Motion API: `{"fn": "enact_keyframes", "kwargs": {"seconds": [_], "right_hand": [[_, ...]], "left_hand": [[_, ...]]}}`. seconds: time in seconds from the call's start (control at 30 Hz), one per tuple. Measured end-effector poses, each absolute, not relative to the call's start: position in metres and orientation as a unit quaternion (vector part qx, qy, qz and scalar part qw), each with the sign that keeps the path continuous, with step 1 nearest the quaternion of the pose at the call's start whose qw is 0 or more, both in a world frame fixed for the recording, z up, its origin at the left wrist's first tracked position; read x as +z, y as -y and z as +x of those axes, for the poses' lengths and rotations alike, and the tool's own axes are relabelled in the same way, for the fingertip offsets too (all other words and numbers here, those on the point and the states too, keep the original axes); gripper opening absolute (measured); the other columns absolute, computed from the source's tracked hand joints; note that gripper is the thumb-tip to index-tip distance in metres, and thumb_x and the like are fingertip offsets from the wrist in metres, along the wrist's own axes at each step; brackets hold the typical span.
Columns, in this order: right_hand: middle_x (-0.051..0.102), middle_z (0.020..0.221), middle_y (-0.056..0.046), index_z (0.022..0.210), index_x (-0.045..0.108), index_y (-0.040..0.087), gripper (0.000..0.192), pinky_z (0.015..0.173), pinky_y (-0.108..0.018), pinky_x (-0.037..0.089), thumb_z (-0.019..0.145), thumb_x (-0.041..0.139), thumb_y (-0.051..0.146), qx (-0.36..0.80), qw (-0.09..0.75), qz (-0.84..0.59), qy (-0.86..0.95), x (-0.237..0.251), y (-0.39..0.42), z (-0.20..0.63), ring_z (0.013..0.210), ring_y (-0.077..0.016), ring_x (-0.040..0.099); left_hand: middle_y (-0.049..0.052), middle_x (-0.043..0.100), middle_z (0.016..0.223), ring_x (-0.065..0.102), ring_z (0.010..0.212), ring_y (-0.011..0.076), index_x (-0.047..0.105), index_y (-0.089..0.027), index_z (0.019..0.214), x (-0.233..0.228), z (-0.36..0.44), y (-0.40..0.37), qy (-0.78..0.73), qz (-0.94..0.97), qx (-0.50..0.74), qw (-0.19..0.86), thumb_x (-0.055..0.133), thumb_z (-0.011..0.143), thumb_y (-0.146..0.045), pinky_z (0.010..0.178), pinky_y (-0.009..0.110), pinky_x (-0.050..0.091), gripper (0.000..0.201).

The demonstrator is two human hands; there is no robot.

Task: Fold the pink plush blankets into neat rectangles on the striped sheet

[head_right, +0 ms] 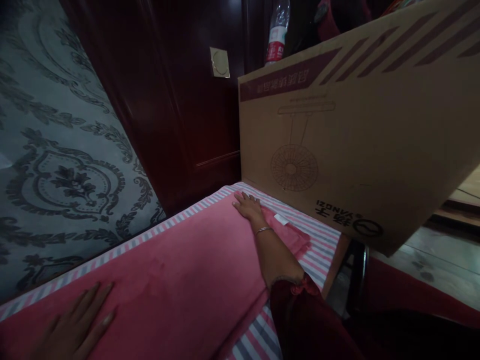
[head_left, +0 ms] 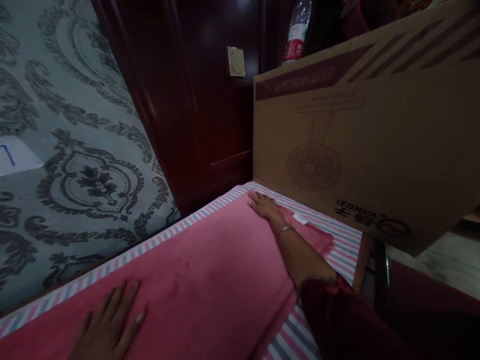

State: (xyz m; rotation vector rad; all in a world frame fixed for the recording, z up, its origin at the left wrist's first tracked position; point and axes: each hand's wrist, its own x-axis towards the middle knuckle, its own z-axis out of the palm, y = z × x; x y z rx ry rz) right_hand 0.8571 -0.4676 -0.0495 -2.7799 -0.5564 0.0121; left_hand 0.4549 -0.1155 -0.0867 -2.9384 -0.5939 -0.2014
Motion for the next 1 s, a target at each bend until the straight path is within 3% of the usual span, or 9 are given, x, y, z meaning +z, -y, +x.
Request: {"fn": "enact_keyframes", "kwargs": {"seconds": [0.23, 0.4, 0.67, 0.8, 1.0], "right_hand": [[0.021, 0.169, -0.004, 0.160, 0.028, 0.037, 0.059, 0.119, -0.057, 0.022, 0.103, 0.028, 0.054, -0.007, 0.168, -0.966, 0.195, -0.050, 0.469, 0.856, 0.151, -0.0310, 0.026], [0.024, 0.168, -0.012, 0.161, 0.026, 0.027, 0.060, 0.116, -0.050, 0.029, 0.104, 0.034, 0.046, -0.048, 0.186, -0.967, 0.171, -0.042, 0.465, 0.845, 0.148, -0.0300, 0.033], [0.049, 0.151, -0.017, 0.157, 0.032, 0.020, 0.059, 0.108, -0.045, 0.038, 0.102, 0.040, 0.038, -0.084, 0.181, -0.977, 0.080, -0.036, 0.496, 0.806, 0.132, -0.0310, 0.050], [0.061, 0.136, -0.019, 0.153, 0.040, 0.016, 0.055, 0.104, -0.042, 0.041, 0.102, 0.039, 0.038, -0.087, 0.171, -0.981, 0.019, -0.041, 0.539, 0.769, 0.129, -0.0305, 0.052], [0.061, 0.134, -0.021, 0.140, 0.056, 0.015, 0.047, 0.100, -0.042, 0.045, 0.100, 0.042, 0.036, -0.097, 0.170, -0.977, -0.079, -0.041, 0.580, 0.720, 0.126, -0.0321, 0.055]], "left_hand": [[0.006, 0.043, 0.160, 0.030, 0.152, 0.0316, 0.053, -0.021, 0.149, -0.088, 0.456, 0.112, 0.195, -0.977, -0.063, 0.054, 0.025, 0.087, -0.057, 0.120, 0.058, 0.026, 0.076], [0.010, 0.046, 0.157, 0.030, 0.152, 0.0337, 0.050, -0.023, 0.151, -0.070, 0.455, 0.120, 0.180, -0.981, -0.058, 0.047, 0.031, 0.089, -0.057, 0.119, 0.062, 0.024, 0.074], [0.014, 0.046, 0.157, 0.031, 0.150, 0.0360, 0.046, -0.024, 0.153, -0.072, 0.463, 0.123, 0.176, -0.980, -0.087, 0.033, 0.030, 0.089, -0.055, 0.115, 0.068, 0.024, 0.073], [0.016, 0.045, 0.157, 0.030, 0.150, 0.0376, 0.045, -0.023, 0.153, -0.074, 0.469, 0.125, 0.178, -0.978, -0.103, 0.024, 0.030, 0.089, -0.055, 0.113, 0.071, 0.025, 0.073], [0.016, 0.044, 0.157, 0.033, 0.148, 0.0384, 0.047, -0.026, 0.151, -0.061, 0.470, 0.131, 0.173, -0.981, -0.091, 0.007, 0.034, 0.089, -0.053, 0.112, 0.071, 0.025, 0.069]]}}
